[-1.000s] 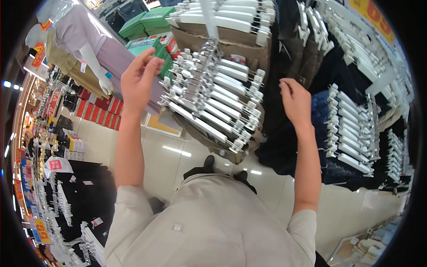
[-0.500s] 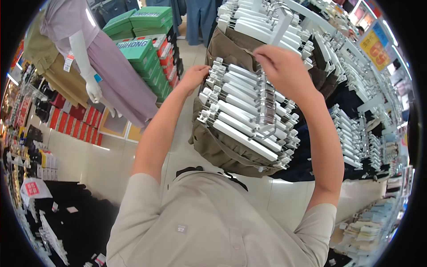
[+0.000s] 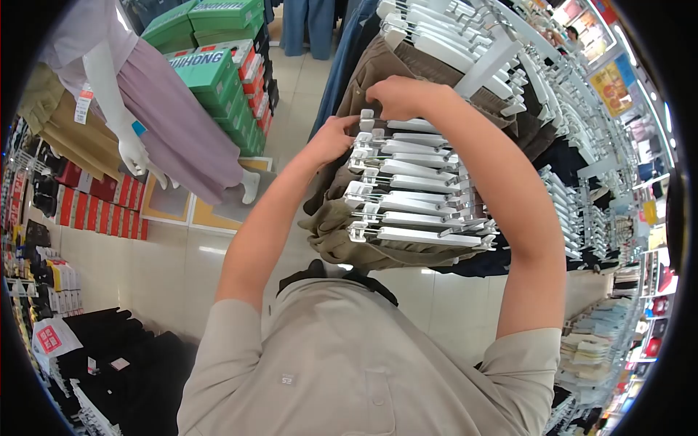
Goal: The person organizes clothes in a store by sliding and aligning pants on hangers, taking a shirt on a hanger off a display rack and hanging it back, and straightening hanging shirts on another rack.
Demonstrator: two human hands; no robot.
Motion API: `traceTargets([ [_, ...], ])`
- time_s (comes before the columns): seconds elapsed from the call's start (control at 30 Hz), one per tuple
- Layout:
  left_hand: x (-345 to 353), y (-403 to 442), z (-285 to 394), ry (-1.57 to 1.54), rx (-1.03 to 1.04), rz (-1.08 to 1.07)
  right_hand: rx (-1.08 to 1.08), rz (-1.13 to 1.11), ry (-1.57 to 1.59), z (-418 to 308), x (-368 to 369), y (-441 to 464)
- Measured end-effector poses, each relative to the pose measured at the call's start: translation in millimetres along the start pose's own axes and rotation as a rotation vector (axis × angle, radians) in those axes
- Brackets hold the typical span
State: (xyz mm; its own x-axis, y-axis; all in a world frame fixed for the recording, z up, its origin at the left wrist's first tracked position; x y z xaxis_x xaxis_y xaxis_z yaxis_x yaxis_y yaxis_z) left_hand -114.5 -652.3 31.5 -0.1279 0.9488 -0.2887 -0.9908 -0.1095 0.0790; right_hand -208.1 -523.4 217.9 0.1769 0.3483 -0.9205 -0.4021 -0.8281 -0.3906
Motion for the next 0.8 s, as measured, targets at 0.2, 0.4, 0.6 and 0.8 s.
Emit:
traceTargets([
  [0.2, 5, -12, 20, -0.218, -0.114, -0.015, -0.123, -0.116, 0.050, -14, -3, 3],
  [0.4, 8, 2, -5, -0.130, -0.046, 0.133, -0.043, -0.122, -0.072, -15, -6, 20],
  [0.6, 5, 3, 2, 0.029, -0.022, 0.298, -0.009, 0.044, -0.079, -5, -1, 32],
  [0.8, 9, 20, -7, -0.356, -0.085, 0.211, -0.022, 0.048, 0.017, -3, 1, 28],
])
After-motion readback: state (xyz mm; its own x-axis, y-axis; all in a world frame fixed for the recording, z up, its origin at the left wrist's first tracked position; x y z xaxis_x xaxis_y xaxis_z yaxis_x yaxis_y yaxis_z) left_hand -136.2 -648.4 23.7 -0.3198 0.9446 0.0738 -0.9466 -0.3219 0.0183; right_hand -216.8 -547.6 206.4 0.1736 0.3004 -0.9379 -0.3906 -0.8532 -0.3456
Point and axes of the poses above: each hand's wrist, its own y-axis towards the middle knuckle, its own x-axis out of the palm, z = x × y, the point moved 1 cm from there along y, towards the middle knuckle
